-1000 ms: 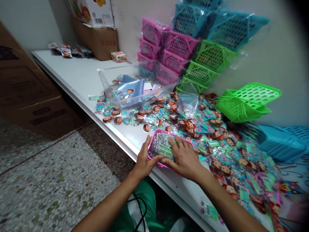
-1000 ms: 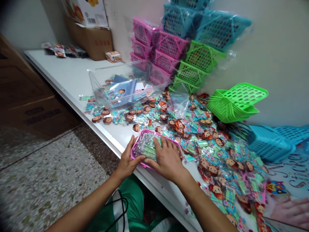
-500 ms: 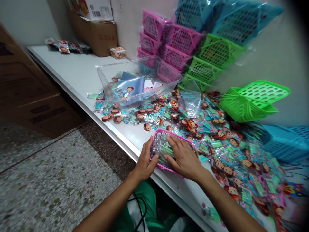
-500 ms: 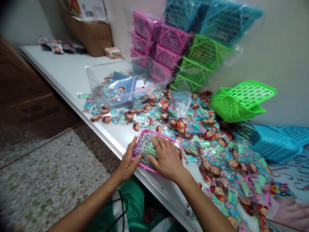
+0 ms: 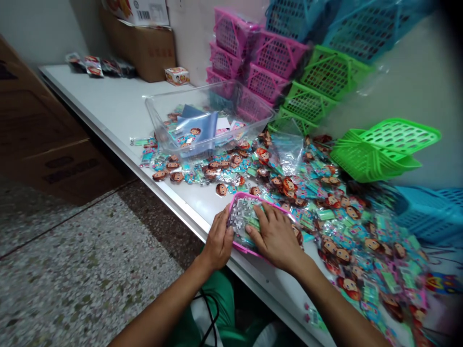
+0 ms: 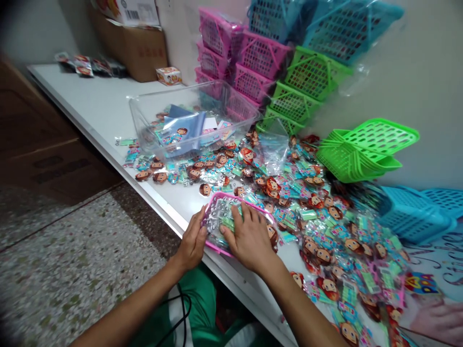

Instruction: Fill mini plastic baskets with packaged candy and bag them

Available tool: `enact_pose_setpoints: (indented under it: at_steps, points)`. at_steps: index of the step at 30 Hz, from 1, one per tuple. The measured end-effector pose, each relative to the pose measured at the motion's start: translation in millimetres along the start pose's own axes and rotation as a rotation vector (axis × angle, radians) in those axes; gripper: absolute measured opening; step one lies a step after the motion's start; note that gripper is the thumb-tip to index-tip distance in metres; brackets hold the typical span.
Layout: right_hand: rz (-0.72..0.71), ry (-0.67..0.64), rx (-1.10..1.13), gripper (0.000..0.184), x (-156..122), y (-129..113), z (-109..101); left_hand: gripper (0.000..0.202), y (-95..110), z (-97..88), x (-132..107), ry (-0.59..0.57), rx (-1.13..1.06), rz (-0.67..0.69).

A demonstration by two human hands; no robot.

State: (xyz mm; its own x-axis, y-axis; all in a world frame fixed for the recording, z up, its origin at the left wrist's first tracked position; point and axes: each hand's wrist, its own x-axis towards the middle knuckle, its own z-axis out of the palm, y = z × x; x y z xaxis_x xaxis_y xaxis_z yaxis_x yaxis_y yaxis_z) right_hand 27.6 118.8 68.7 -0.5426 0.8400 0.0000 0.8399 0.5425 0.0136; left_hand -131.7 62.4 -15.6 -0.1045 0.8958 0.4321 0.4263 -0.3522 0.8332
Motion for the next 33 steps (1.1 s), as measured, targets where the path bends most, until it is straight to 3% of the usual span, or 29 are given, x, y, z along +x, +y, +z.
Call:
enact_pose_setpoints:
  at_steps: [5,9,15,18,20,22,23,24,26,28,33]
  points:
    - [-0.093,-0.012,0.072,0.056,8.8,-10.5,-7.6,0.051,6.9,0.4,3.1,0.027,-0.028,-0.108]
    - [-0.128,-0.045,0.167,0.062,7.8,-1.3,-5.9,0.046,13.6,-4.5,9.1,-0.012,-0.034,-0.153]
    - [-0.057,0.010,0.216,0.043,10.3,6.1,-0.8,0.035,17.7,-10.4,9.9,-0.042,-0.013,-0.189]
    - [-0.054,0.029,0.186,0.044,11.8,4.1,2.5,0.041,26.3,-10.9,10.3,0.001,0.155,-0.136]
    - [-0.045,0.037,0.172,0.049,11.9,3.4,5.2,0.046,34.4,-13.4,18.2,0.012,0.282,0.004]
    - [-0.060,0.029,0.165,0.050,11.8,4.0,7.6,0.054,41.7,-17.0,32.6,-0.126,0.317,0.198]
    - [-0.073,0.024,0.168,0.050,11.6,4.8,8.6,0.058,44.2,-18.5,40.9,-0.277,0.291,0.287]
    - [-0.088,0.020,0.179,0.049,11.3,6.0,9.3,0.061,45.8,-19.4,48.9,-0.426,0.266,0.335]
    - [-0.098,0.018,0.255,0.047,10.6,9.8,10.2,0.065,46.0,-18.7,61.1,-0.608,0.258,0.328]
    - [-0.059,0.022,0.415,0.048,9.4,15.6,10.7,0.066,43.5,-15.0,65.9,-0.648,0.280,0.271]
    - [0.017,0.015,0.851,0.062,4.7,34.3,7.7,0.056,36.4,-3.9,61.1,-0.613,0.342,0.258]
